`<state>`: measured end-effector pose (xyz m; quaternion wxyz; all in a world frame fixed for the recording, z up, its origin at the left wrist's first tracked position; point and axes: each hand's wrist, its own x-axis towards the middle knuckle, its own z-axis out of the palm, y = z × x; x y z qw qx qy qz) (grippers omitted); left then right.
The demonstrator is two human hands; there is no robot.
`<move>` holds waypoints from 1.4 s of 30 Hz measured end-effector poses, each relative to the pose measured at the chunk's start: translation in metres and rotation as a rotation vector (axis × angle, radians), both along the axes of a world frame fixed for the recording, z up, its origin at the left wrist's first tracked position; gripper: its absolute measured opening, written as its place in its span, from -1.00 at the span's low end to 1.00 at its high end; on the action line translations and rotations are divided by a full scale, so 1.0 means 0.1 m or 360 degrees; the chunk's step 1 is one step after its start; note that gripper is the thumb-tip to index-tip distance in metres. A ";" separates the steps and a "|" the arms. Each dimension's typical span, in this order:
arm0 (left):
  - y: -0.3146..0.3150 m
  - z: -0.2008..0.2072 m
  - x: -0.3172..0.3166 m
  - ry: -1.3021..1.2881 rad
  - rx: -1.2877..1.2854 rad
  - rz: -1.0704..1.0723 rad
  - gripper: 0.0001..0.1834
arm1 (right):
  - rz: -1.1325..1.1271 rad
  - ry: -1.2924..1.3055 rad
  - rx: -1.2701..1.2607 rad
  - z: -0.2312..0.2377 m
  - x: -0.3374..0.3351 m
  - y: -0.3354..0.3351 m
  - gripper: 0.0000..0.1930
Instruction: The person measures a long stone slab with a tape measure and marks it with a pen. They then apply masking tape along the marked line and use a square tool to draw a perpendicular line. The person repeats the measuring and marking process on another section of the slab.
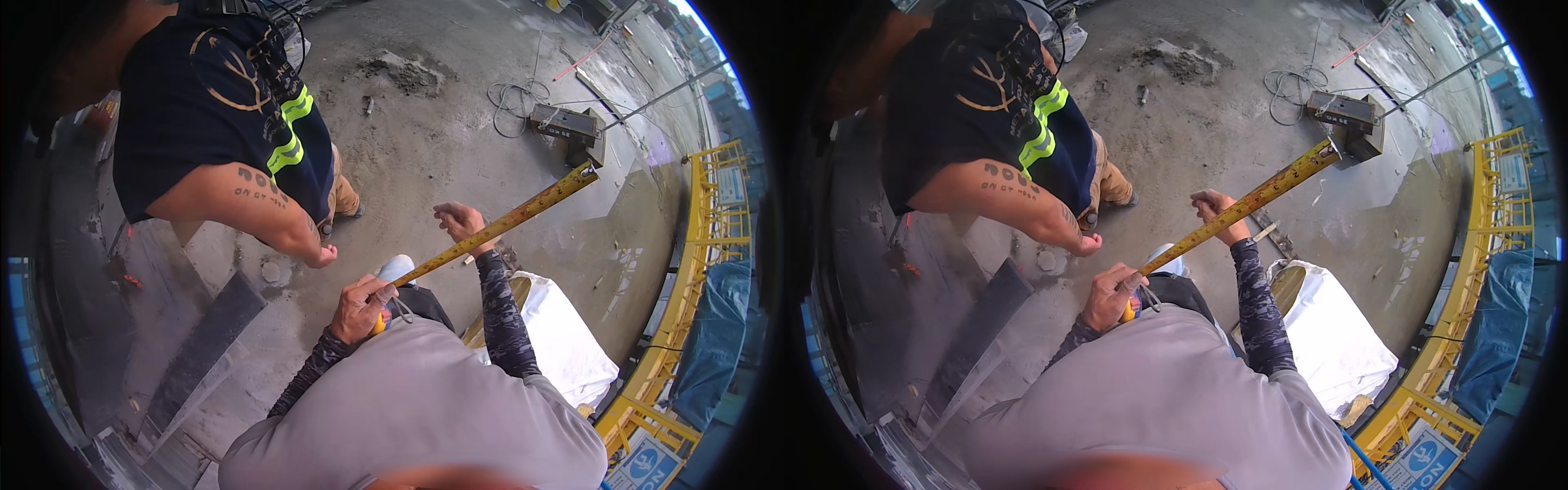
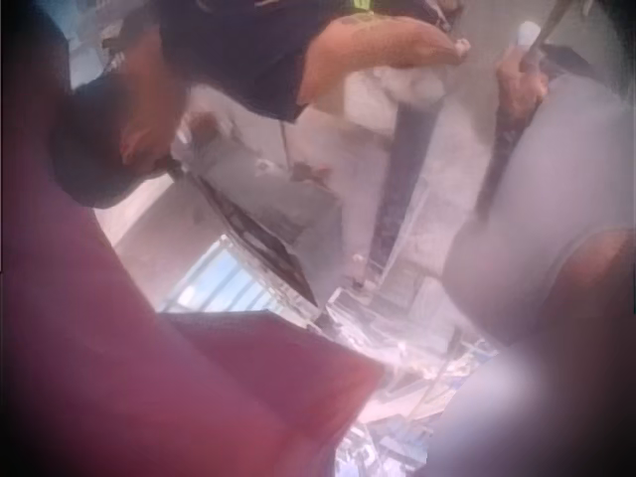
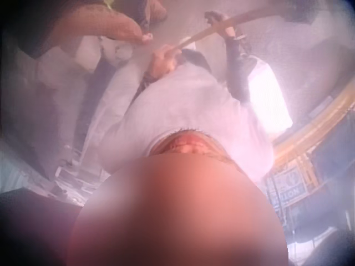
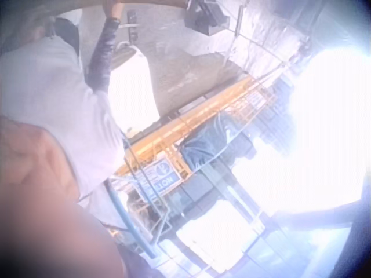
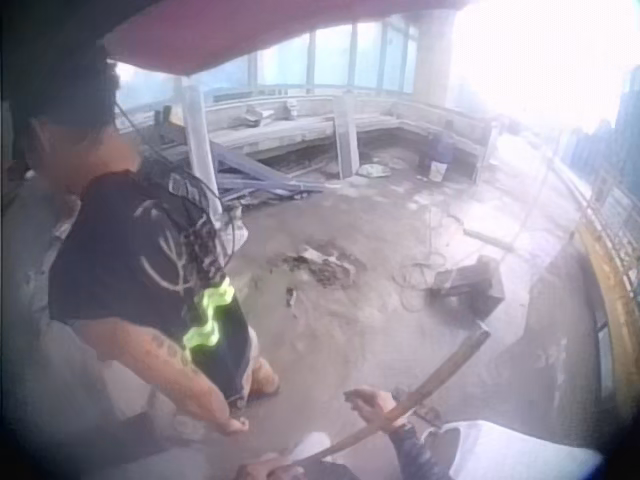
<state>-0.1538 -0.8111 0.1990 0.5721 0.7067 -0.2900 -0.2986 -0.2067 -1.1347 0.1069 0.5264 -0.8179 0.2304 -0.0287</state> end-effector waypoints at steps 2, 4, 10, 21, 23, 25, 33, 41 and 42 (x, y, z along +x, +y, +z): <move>-0.46 0.00 0.21 0.0016 -0.0019 0.0033 -0.51 | 0.0093 -0.0045 0.0036 0.05 0.46 -0.38 -0.74; -0.91 -0.09 0.48 0.0093 -0.0054 0.0096 -0.51 | 0.0152 -0.0062 0.0062 0.00 0.99 -0.80 -0.73; -2.16 -0.46 1.75 0.0071 -0.0126 0.0296 -0.54 | 0.0098 0.0010 0.0237 -0.68 2.37 -2.40 -0.73; -3.16 0.09 4.34 -0.0116 -0.0189 0.0904 -0.55 | -0.0776 0.1506 0.0835 -2.47 2.20 -3.89 -0.70; -3.20 0.06 4.87 0.0050 -0.0263 0.1003 -0.55 | -0.0575 0.1722 0.0884 -2.66 2.59 -3.82 -0.71; -3.26 -0.02 5.50 0.0268 -0.0413 0.1073 -0.55 | -0.0343 0.1836 0.0869 -2.83 3.34 -3.86 -0.73; -3.01 0.07 7.97 0.0197 -0.0260 0.1555 -0.57 | 0.0418 0.1840 0.0270 -3.12 7.95 -4.91 -0.73; -2.30 0.23 9.36 0.0287 -0.0148 0.2240 -0.60 | 0.0668 0.0259 0.0109 -1.47 14.01 -3.30 -0.67; -2.19 0.14 9.59 0.0314 -0.0154 0.2321 -0.61 | 0.0752 0.0191 0.0210 -1.25 14.49 -2.94 -0.67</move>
